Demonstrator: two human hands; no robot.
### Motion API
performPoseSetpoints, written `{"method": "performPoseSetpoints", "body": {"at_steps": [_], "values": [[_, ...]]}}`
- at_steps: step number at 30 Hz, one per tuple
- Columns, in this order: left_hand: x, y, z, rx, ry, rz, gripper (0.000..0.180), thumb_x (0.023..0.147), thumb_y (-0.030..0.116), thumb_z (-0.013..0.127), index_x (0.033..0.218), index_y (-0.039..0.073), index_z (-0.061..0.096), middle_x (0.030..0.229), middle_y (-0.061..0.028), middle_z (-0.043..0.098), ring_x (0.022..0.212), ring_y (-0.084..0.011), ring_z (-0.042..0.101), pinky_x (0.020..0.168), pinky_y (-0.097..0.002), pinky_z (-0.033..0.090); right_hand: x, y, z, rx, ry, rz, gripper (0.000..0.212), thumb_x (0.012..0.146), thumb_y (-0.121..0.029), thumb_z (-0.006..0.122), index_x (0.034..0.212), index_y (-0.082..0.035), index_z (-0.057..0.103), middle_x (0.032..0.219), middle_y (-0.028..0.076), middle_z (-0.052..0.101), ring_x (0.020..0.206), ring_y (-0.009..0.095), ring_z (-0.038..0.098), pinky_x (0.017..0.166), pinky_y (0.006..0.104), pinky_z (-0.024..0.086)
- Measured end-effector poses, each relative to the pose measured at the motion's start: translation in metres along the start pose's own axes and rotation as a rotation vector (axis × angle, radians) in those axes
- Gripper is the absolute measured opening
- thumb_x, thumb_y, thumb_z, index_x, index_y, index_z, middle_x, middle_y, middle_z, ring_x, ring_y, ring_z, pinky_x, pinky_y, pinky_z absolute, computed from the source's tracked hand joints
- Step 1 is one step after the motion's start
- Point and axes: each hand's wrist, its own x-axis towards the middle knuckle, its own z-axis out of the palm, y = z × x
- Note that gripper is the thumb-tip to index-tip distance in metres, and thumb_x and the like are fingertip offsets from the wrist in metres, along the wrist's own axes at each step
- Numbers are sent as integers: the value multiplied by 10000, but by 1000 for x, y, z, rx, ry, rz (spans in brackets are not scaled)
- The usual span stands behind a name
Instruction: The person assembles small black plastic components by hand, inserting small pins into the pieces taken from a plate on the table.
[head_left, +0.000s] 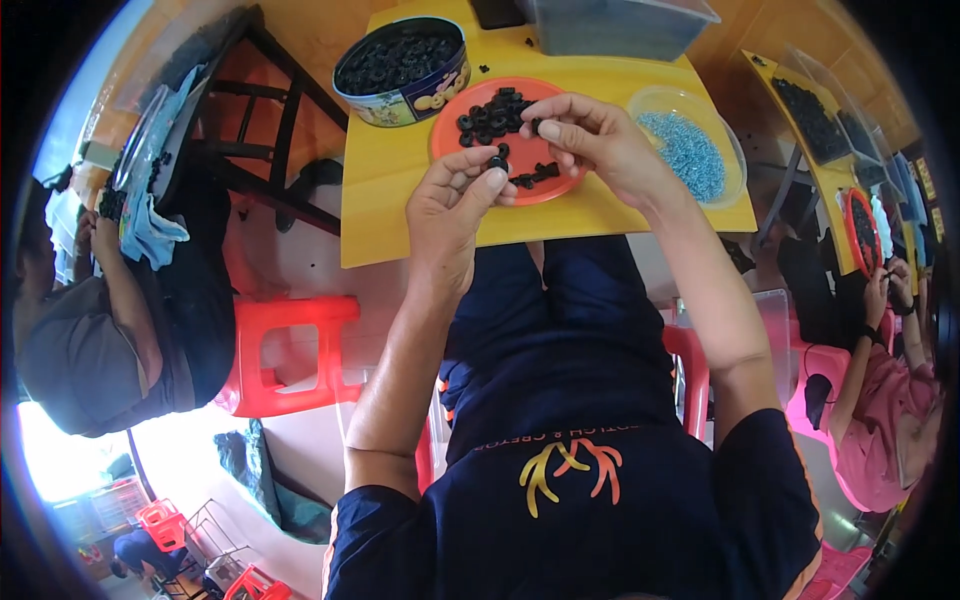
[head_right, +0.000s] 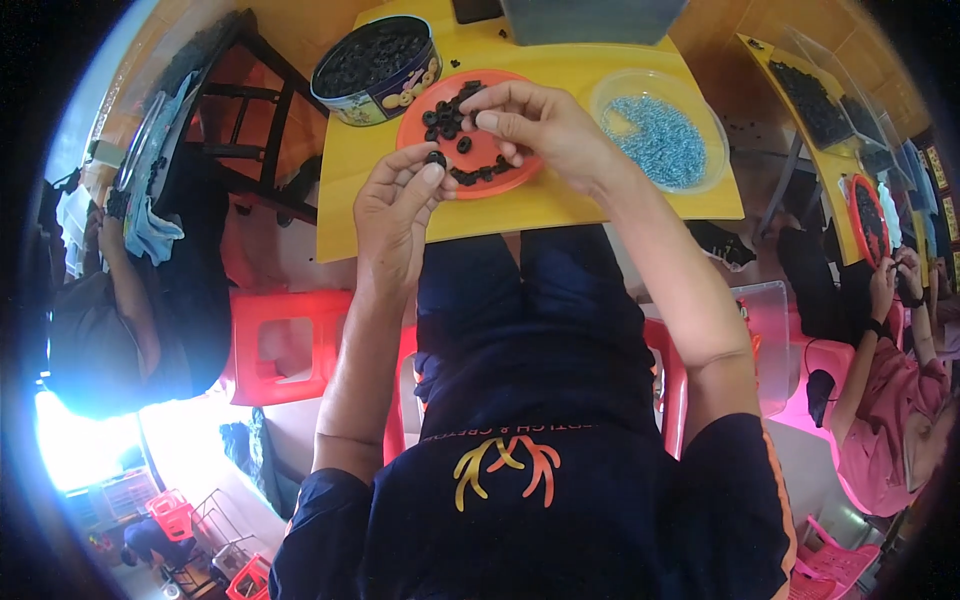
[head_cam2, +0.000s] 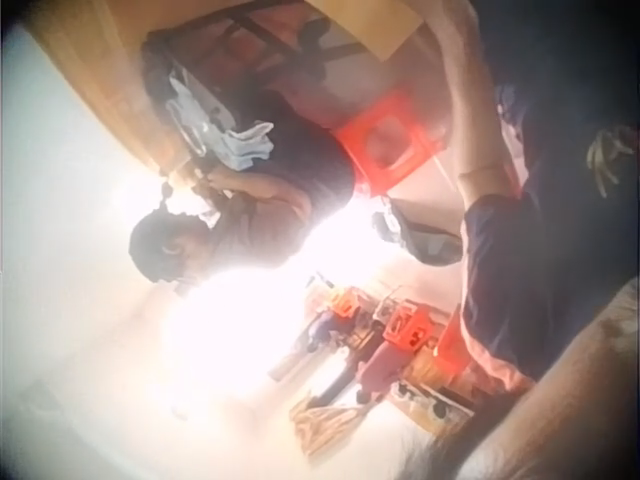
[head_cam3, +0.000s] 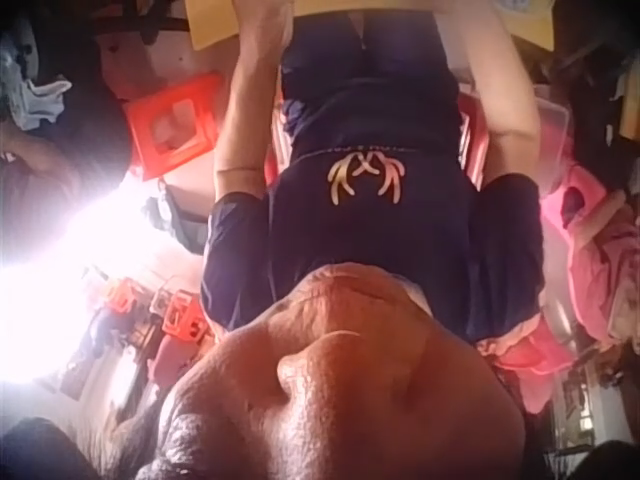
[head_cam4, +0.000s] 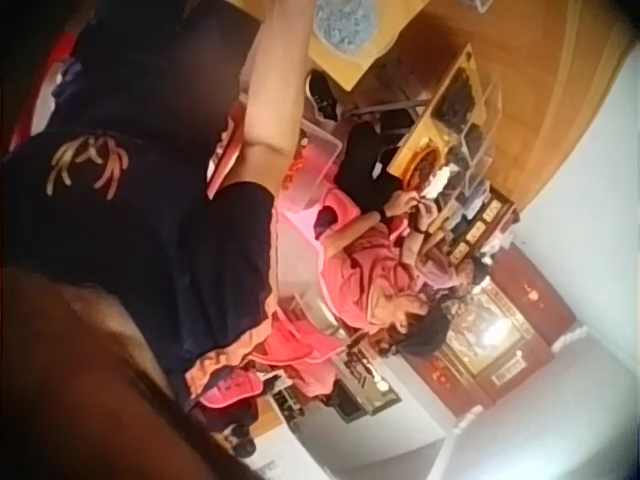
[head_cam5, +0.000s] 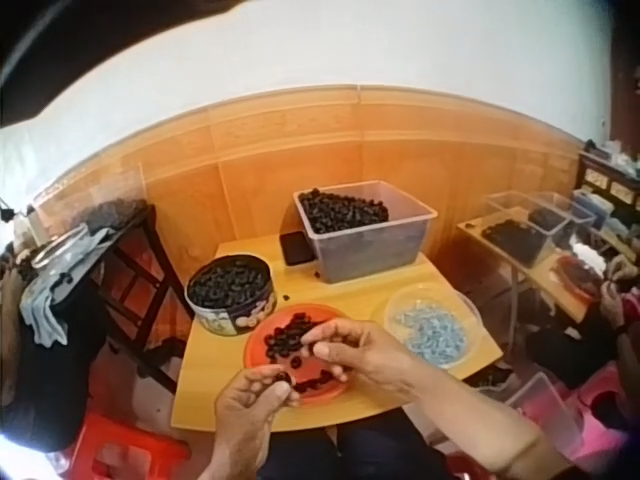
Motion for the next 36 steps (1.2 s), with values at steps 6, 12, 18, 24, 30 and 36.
{"method": "performPoseSetpoints", "body": {"at_steps": [6, 12, 18, 24, 30, 36], "values": [[4, 7, 25, 8, -25, 86, 217, 894, 3, 622, 1105, -18, 576, 951, -105, 642, 823, -173, 628, 761, -286, 519, -25, -10, 10, 59, 30, -92, 219, 927, -162, 636, 1110, -45, 664, 778, -25, 601, 644, 42, 525, 591, 186, 443], [-4, 10, 28, 0, -78, 177, 218, 889, 4, 636, 1102, -13, 594, 943, -78, 638, 824, -129, 632, 755, -247, 526, -40, -20, 25, 69, 52, -137, 236, 919, -138, 643, 1128, -29, 647, 826, -5, 621, 655, 52, 531, 607, 198, 449], [-11, 11, 28, 13, -51, 141, 217, 887, 0, 638, 1095, -29, 584, 947, -101, 651, 819, -145, 643, 762, -258, 527, -45, -20, 33, 34, 64, -162, 214, 907, -119, 655, 1093, -13, 635, 857, 18, 643, 670, 58, 537, 609, 199, 446], [-13, 11, 25, 42, -49, 116, 204, 887, 6, 641, 1077, -36, 578, 933, -110, 665, 809, -151, 647, 767, -266, 529, -48, -21, 40, -50, 104, -181, 189, 907, -97, 652, 1077, -16, 635, 837, 14, 645, 674, 51, 542, 606, 190, 441], [-15, 12, 25, 56, -64, 118, 214, 883, 11, 651, 1082, -27, 584, 937, -103, 669, 816, -144, 647, 772, -266, 529, -52, -19, 39, -124, 135, -188, 186, 900, -73, 658, 1074, -13, 639, 842, 12, 648, 677, 47, 548, 598, 184, 442], [-17, 10, 26, 92, -54, 140, 177, 885, 17, 650, 1052, -19, 606, 905, -63, 673, 830, -91, 628, 749, -229, 519, -55, -17, 39, -197, 151, -263, 181, 897, -46, 654, 1073, -5, 640, 865, 14, 657, 711, 37, 569, 600, 179, 455]]}}
